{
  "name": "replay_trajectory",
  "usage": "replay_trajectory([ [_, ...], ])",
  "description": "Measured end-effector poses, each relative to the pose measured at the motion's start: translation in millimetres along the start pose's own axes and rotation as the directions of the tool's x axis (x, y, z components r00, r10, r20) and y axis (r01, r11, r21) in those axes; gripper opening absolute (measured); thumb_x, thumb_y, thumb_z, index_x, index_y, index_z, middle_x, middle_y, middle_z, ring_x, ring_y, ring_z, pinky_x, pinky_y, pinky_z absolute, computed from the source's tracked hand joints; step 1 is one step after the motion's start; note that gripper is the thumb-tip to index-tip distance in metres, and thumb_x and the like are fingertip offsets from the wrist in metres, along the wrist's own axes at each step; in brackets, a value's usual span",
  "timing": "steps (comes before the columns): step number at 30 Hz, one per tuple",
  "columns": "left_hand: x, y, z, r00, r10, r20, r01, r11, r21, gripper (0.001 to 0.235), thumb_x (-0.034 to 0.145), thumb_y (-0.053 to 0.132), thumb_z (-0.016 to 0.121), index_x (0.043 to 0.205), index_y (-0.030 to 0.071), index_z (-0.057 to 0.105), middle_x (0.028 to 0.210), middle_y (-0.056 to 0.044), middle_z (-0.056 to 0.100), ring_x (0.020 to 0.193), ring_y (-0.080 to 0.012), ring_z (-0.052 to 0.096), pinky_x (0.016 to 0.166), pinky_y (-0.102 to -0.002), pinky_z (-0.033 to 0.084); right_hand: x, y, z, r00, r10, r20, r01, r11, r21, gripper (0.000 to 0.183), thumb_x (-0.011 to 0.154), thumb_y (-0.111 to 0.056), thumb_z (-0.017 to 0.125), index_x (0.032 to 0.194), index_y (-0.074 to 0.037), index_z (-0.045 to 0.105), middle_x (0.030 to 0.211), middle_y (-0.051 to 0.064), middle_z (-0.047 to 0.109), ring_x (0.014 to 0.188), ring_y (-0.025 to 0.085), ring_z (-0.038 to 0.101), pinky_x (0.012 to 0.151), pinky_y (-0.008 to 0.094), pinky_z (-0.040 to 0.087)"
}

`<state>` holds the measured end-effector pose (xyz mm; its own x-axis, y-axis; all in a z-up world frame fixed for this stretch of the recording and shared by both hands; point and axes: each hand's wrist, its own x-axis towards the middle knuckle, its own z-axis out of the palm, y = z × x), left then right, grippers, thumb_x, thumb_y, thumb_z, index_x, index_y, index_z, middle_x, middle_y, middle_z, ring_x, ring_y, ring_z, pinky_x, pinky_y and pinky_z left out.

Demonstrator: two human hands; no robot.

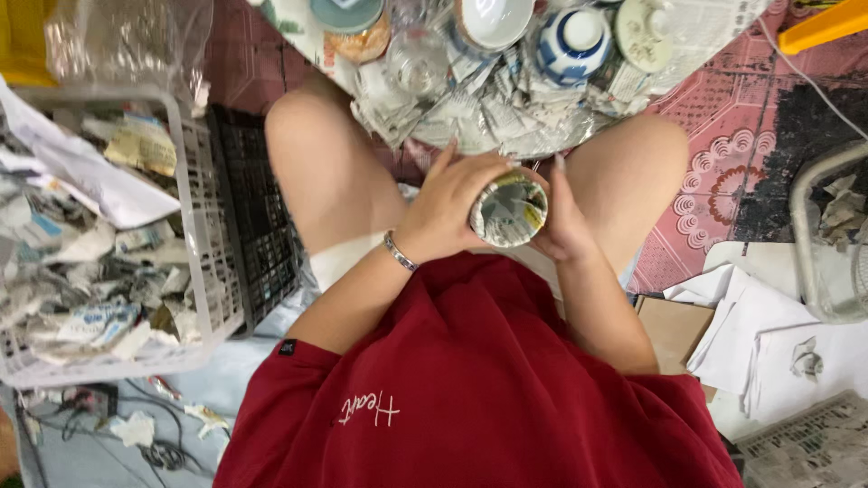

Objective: The person sits on the floor and wraps individual cups and glasses with newspaper. They fold the paper around each item, tuck the edges, and place the wrapped items aside.

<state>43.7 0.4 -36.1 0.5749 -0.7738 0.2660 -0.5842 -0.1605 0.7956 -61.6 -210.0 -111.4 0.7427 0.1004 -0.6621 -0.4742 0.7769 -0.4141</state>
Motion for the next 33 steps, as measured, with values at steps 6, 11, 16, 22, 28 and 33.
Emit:
replay_trajectory([
  [6,39,10,10,0.999,0.045,0.031,-0.048,0.991,0.121,0.1,0.065,0.036,0.092,0.148,0.014,0.04,0.146,-0.012,0.056,0.141,-0.0361,0.049,0.123,-0.065,0.026,-16,-30,-13,0.894,-0.375,0.245,0.44,0.837,-0.325,0.089,0.096,-0.054,0.066,0.157,0.002,0.034,0.149,0.012,0.052,0.138,0.024,0.05,0.115,0.039,0.042],
  [11,31,-2,-8,0.988,0.051,-0.144,-0.022,0.981,0.194,0.091,0.083,0.032,0.09,0.154,0.012,0.037,0.155,-0.019,0.045,0.142,-0.0417,0.046,0.118,-0.055,0.038,-4,-99,-50,0.758,-0.65,-0.044,0.626,0.745,-0.23,0.06,0.111,-0.049,0.065,0.144,0.001,0.056,0.136,0.012,0.06,0.124,0.026,0.058,0.109,0.043,0.05],
  [16,-15,-33,-52,0.978,-0.074,-0.197,0.13,0.95,0.284,0.053,0.09,0.017,0.082,0.137,0.006,0.061,0.147,-0.016,0.054,0.137,-0.0413,0.052,0.115,-0.051,0.044,21,-186,-90,0.617,-0.785,-0.048,0.761,0.611,-0.217,0.064,0.103,-0.059,0.06,0.142,-0.008,0.055,0.14,0.009,0.064,0.133,0.027,0.062,0.113,0.048,0.051],
  [22,-52,-61,-70,0.914,-0.006,-0.405,0.228,0.834,0.503,0.025,0.088,0.003,0.075,0.113,0.003,0.07,0.121,-0.014,0.069,0.12,-0.0352,0.063,0.107,-0.048,0.048,100,-238,-142,0.487,-0.83,-0.271,0.789,0.551,-0.271,0.07,0.091,-0.059,0.068,0.141,-0.012,0.053,0.137,0.008,0.065,0.129,0.026,0.061,0.112,0.045,0.046],
  [28,-40,-68,-66,0.938,-0.051,-0.344,0.254,0.775,0.578,0.023,0.088,0.011,0.074,0.111,0.005,0.071,0.111,-0.011,0.072,0.112,-0.0289,0.066,0.101,-0.046,0.045,170,-234,-158,0.394,-0.9,-0.185,0.863,0.432,-0.261,0.065,0.103,-0.047,0.066,0.147,-0.001,0.053,0.141,0.013,0.059,0.13,0.028,0.057,0.115,0.043,0.044],
  [33,-28,-70,-67,0.935,-0.088,-0.344,0.277,0.787,0.551,0.024,0.087,0.012,0.074,0.111,0.007,0.072,0.106,-0.009,0.073,0.106,-0.0274,0.067,0.1,-0.044,0.043,180,-234,-155,0.402,-0.881,-0.251,0.832,0.465,-0.301,0.064,0.103,-0.047,0.061,0.148,-0.004,0.048,0.139,0.011,0.06,0.128,0.025,0.06,0.114,0.042,0.046],
])
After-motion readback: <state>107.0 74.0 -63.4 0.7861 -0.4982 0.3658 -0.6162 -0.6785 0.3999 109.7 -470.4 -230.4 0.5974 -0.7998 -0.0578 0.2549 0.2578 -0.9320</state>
